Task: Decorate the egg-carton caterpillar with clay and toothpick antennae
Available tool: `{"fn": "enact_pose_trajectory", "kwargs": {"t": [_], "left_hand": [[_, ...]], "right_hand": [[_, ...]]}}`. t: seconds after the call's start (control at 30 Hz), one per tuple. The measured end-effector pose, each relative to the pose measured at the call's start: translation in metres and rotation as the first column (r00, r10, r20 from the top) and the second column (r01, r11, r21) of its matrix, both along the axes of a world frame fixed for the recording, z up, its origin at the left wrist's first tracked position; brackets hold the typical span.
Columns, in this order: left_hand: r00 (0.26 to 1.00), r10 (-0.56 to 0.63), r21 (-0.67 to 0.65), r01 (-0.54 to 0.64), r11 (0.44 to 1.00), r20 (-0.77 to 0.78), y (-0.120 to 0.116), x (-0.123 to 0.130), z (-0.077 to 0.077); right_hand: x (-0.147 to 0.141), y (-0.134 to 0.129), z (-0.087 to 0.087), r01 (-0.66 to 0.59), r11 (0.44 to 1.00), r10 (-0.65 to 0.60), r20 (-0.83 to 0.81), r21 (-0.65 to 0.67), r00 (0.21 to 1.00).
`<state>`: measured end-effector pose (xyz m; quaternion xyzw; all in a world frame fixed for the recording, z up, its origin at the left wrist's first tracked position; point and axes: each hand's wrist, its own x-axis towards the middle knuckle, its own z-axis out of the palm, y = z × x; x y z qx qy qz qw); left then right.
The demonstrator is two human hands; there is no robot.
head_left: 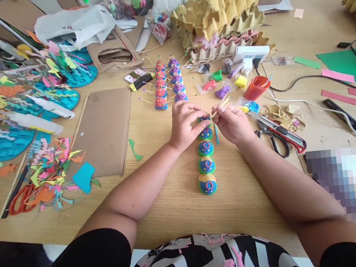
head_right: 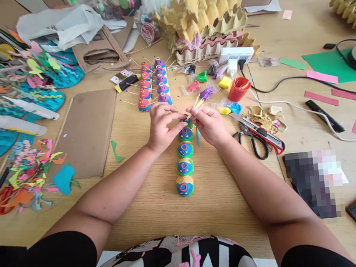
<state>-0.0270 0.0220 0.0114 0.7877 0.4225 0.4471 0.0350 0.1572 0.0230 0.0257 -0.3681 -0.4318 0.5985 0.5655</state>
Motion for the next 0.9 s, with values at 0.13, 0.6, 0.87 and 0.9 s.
{"fn": "enact_pose_trajectory", "kwargs": {"t": [0.13, 0.6, 0.87, 0.9], "left_hand": [[1.0, -0.025, -0.003, 0.025, 1.0, 0.001, -0.0003, 0.0006, -0.0007], [1.0, -0.018, 0.044, 0.017, 0.999, 0.023, 0.0005, 0.0013, -0.0031], [1.0, -0.002, 0.067, 0.0, 0.998, 0.023, 0.0016, 0.0007, -0.0045], [1.0, 0.002, 0.073, -0.004, 0.997, 0.021, 0.0018, 0.0008, -0.0049]], "right_hand": [[0.002, 0.0003, -0.0017, -0.03, 0.999, 0.03, -0.001, 0.014, 1.0], [-0.0015, -0.0018, 0.003, -0.103, 0.992, 0.097, -0.085, -0.069, 0.992], [-0.0017, -0.0029, 0.005, -0.119, 0.989, 0.108, -0.119, -0.093, 0.987], [-0.0017, -0.0031, 0.0055, -0.122, 0.988, 0.11, -0.123, -0.096, 0.986]]}}
